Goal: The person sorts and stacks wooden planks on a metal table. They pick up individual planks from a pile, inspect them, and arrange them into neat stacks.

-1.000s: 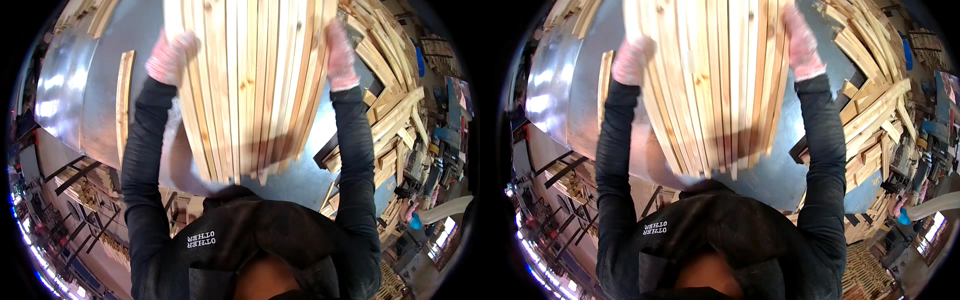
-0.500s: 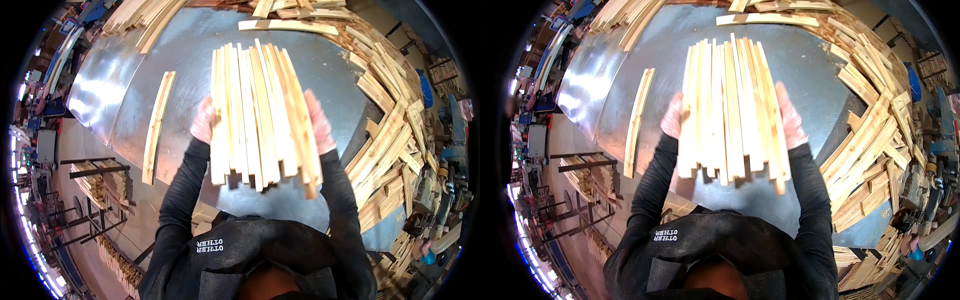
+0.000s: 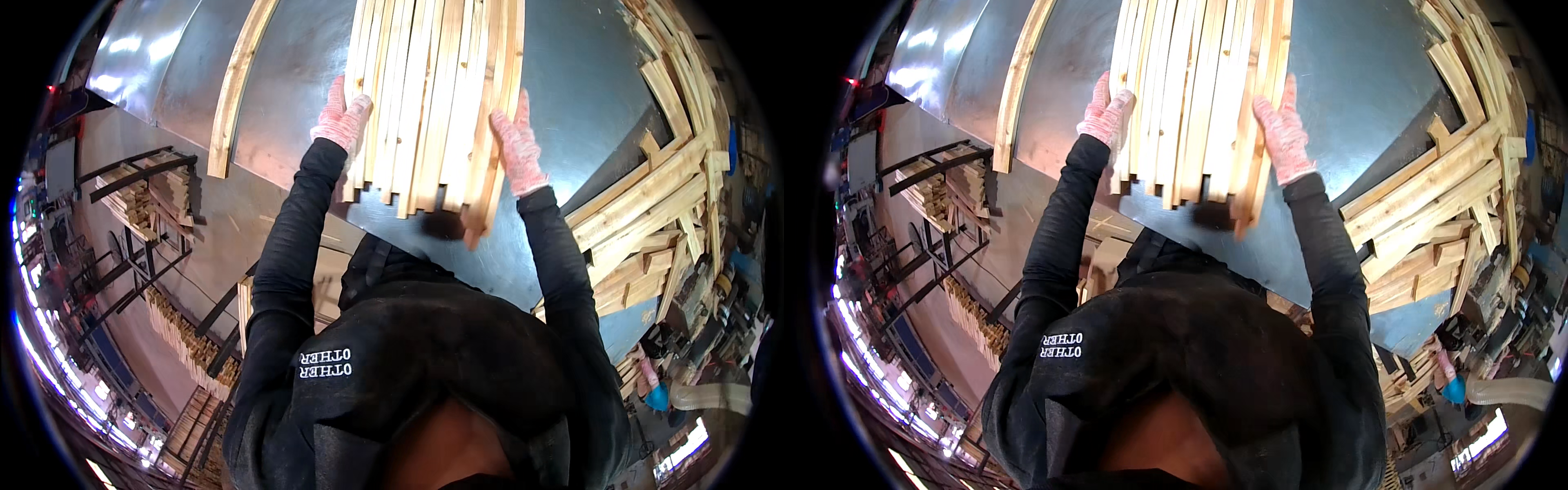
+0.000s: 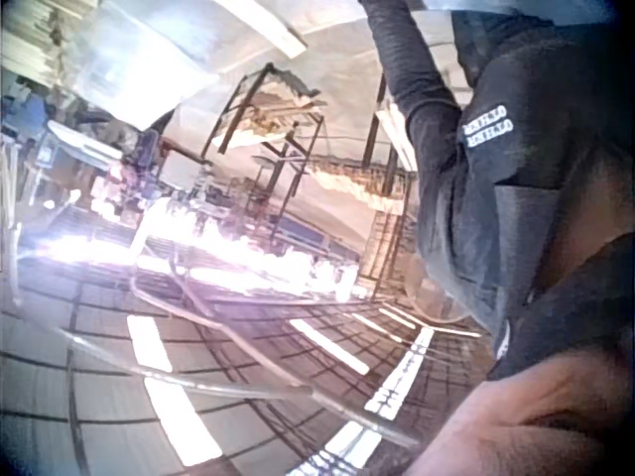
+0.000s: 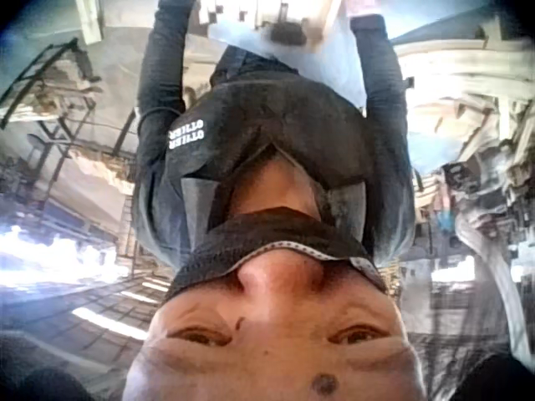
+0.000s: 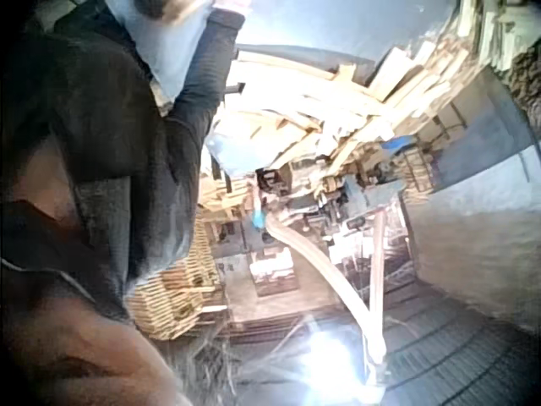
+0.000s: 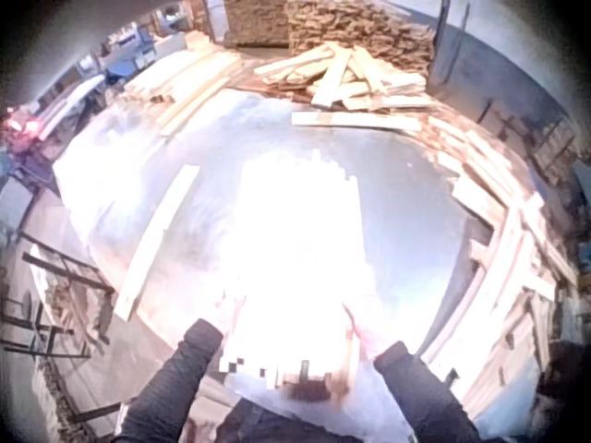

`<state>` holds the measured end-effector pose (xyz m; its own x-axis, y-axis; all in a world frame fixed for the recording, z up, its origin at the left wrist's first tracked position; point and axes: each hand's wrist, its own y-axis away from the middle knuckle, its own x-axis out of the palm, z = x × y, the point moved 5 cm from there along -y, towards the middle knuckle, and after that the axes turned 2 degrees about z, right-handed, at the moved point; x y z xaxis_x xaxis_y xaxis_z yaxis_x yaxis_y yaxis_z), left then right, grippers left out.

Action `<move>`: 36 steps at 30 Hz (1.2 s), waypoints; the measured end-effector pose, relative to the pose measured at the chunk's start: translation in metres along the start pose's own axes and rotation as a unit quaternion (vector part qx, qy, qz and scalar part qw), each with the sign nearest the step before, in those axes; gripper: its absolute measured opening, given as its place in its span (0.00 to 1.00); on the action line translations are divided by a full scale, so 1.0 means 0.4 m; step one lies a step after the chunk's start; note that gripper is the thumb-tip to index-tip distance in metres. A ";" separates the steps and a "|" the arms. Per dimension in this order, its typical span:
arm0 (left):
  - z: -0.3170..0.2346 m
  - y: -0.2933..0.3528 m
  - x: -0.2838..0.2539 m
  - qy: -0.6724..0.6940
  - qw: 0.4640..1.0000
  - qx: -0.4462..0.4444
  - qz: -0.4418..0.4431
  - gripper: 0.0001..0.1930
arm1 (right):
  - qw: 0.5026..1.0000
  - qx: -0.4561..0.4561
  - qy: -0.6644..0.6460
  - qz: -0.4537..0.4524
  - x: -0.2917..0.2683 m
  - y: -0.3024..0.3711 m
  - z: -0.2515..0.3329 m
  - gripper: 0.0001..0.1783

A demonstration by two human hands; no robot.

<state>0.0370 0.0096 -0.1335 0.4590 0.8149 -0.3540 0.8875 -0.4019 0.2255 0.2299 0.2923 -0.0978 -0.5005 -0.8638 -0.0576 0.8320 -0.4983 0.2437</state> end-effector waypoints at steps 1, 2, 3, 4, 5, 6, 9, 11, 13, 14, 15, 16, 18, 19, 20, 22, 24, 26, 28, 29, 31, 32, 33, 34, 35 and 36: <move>-0.007 0.001 -0.031 -0.012 1.000 0.001 0.015 0.39 | 1.000 0.024 0.003 0.011 0.037 0.026 0.023 0.48; -0.026 0.012 -0.064 -0.024 0.999 0.001 0.028 0.39 | 0.999 0.037 -0.008 0.025 0.076 0.064 0.053 0.48; -0.057 0.024 -0.088 -0.036 0.999 0.005 0.040 0.38 | 0.998 0.047 -0.019 0.040 0.101 0.090 0.080 0.49; -0.096 0.048 -0.097 -0.030 0.999 -0.024 0.035 0.36 | 0.997 0.015 -0.013 0.069 0.102 0.101 0.031 0.51; 0.005 0.051 -0.146 -0.061 0.998 0.011 0.007 0.35 | 0.972 -0.048 0.214 0.088 0.101 0.097 0.060 0.50; -0.030 0.068 -0.164 -0.112 0.993 -0.008 0.029 0.34 | 0.955 -0.053 0.278 0.091 0.070 0.066 0.049 0.48; 0.003 0.184 -0.234 -0.093 0.994 -0.008 0.049 0.32 | 0.905 -0.152 0.398 -0.001 0.029 -0.111 0.181 0.40; -0.076 0.303 -0.244 -0.074 0.994 0.019 -0.077 0.30 | 0.862 -0.297 0.408 -0.049 0.037 -0.288 0.280 0.36; -0.038 0.453 -0.217 0.117 0.954 -0.118 -0.251 0.27 | 0.803 -0.300 0.514 0.021 0.152 -0.399 0.433 0.36; -0.033 0.529 -0.187 0.179 0.909 -0.172 -0.333 0.26 | 0.734 -0.372 0.568 -0.018 0.181 -0.476 0.422 0.33; -0.020 0.584 -0.153 0.167 0.871 -0.231 -0.400 0.25 | 0.653 -0.439 0.615 -0.052 0.219 -0.541 0.397 0.29; 0.011 0.607 -0.095 0.302 0.826 -0.325 -0.349 0.26 | 0.633 -0.361 0.684 0.016 0.252 -0.583 0.379 0.28; -0.006 0.614 -0.002 0.470 0.720 -0.436 -0.267 0.32 | 0.606 -0.200 0.755 0.147 0.321 -0.592 0.409 0.29; -0.042 0.584 0.026 0.509 0.682 -0.462 -0.250 0.37 | 0.586 -0.173 0.770 0.183 0.368 -0.551 0.440 0.30; 0.008 0.586 0.044 0.419 0.793 -0.397 -0.196 0.39 | 0.653 -0.183 0.723 0.128 0.366 -0.569 0.418 0.30; 0.100 0.602 0.067 0.172 0.943 -0.245 -0.145 0.43 | 0.668 -0.255 0.696 0.061 0.355 -0.600 0.352 0.32; 0.192 0.643 0.088 0.066 0.968 -0.224 -0.086 0.51 | 0.534 -0.338 0.773 -0.052 0.353 -0.583 0.332 0.30; -0.010 0.589 0.023 -0.006 0.962 -0.272 -0.027 0.57 | 0.603 -0.299 0.735 -0.085 0.333 -0.547 0.374 0.29; -0.025 0.624 0.004 0.119 0.941 -0.317 -0.005 0.54 | 0.835 -0.135 0.533 -0.032 0.310 -0.519 0.466 0.28; 0.007 0.668 -0.001 0.272 0.897 -0.346 -0.022 0.49 | 0.845 -0.274 0.459 0.009 0.297 -0.485 0.518 0.31; -0.048 0.722 -0.066 0.512 0.758 -0.404 -0.002 0.37 | 0.792 -0.436 0.389 0.179 0.289 -0.391 0.642 0.33; -0.083 0.732 -0.125 0.514 0.761 -0.394 -0.023 0.31 | 0.705 -0.542 0.440 0.125 0.292 -0.308 0.716 0.31; -0.122 0.735 -0.197 0.489 0.786 -0.373 -0.065 0.26 | 0.778 -0.411 0.414 0.233 0.278 -0.296 0.759 0.29; -0.151 0.711 -0.263 0.448 0.814 -0.345 -0.134 0.25 | 0.832 -0.263 0.386 0.301 0.264 -0.277 0.798 0.27; -0.189 0.684 -0.331 0.394 0.839 -0.318 -0.199 0.25 | 0.804 -0.275 0.452 0.271 0.257 -0.257 0.818 0.28; -0.225 0.651 -0.399 0.331 0.859 -0.295 -0.256 0.24 | 0.772 -0.282 0.518 0.237 0.247 -0.237 0.835 0.29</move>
<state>0.1913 -0.1876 0.0636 -0.2824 0.9593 0.0048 0.7007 0.2029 0.6840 0.0215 0.2791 0.1968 0.1087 -0.4094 -0.9059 0.9810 0.1917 0.0311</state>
